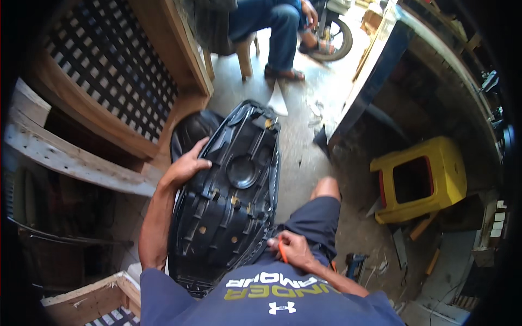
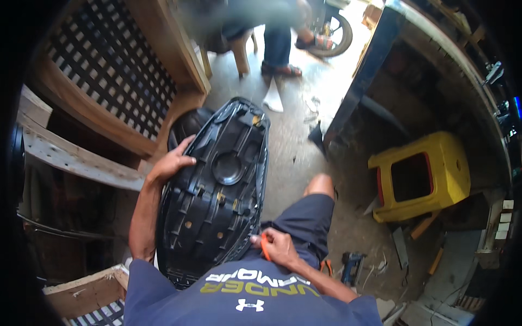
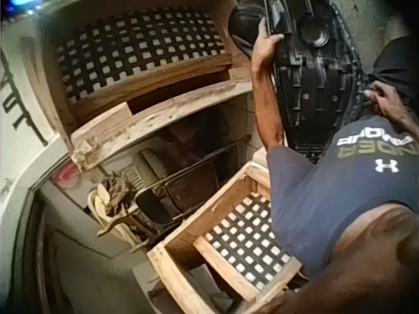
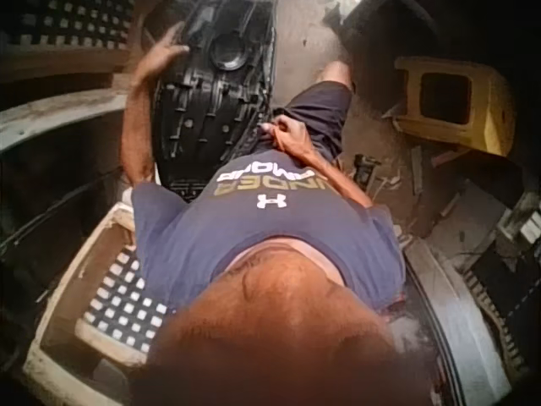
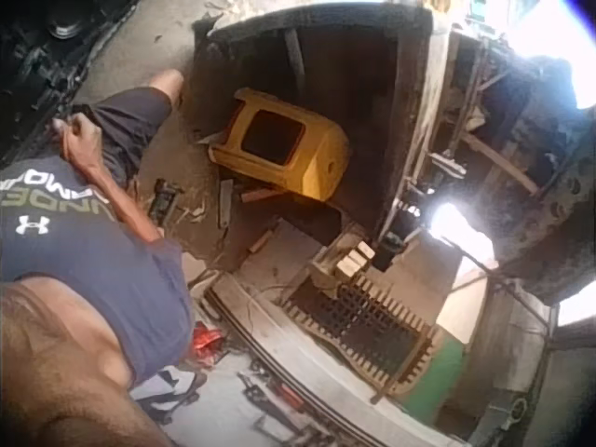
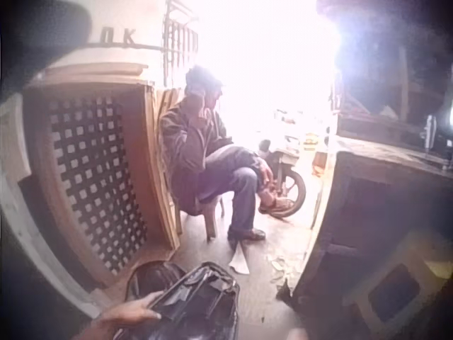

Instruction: The person reupholsters a motorcycle seat by removing old staples with a tool, stretching a new cover over the frame, securing it using a staple gun, and trimming excess material with scissors.

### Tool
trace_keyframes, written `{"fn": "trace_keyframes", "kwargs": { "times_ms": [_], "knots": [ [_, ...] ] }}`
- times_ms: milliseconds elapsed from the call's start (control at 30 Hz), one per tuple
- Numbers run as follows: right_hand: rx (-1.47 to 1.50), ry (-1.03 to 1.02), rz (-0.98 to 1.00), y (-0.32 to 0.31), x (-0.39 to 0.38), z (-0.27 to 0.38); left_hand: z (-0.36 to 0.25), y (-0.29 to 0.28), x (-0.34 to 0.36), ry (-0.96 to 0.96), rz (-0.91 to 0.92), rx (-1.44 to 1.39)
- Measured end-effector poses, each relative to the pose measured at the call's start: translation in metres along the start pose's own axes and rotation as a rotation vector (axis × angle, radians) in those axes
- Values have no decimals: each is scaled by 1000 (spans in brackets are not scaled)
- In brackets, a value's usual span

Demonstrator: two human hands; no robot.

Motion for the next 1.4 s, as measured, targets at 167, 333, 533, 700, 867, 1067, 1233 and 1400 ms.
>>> {"fn": "trace_keyframes", "kwargs": {
  "times_ms": [167,333,533,700,867,1067,1233,1400],
  "knots": [
    [508,151,197,-6,-24,15,-17,20,-17,13,-24,106],
    [745,231,105,-5,-30,17,-39,32,-32,74,-33,56],
    [645,103,34,9,-32,25,-37,34,-44,71,-66,58],
    [438,69,-26,11,-34,28,-41,24,-43,85,-46,-59],
    [-14,21,70,-41,-31,16,-45,21,-4,73,46,-6],
    [-436,-112,-1225,-117,-75,-9,16,-12,34,37,286,-131],
    [-111,588,-1538,-186,-151,-196,-19,34,28,-107,334,-72],
    [70,848,-1148,-114,-256,-346,-55,139,82,-131,517,116]
  ]
}}
Point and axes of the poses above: each hand's wrist, its own x-axis towards the middle knuckle, its own y-axis out of the palm, z = x × y, the point moved 2 cm from there along x, towards the middle knuckle, and after that the axes turned 15 degrees about z, right-handed, at the moved point
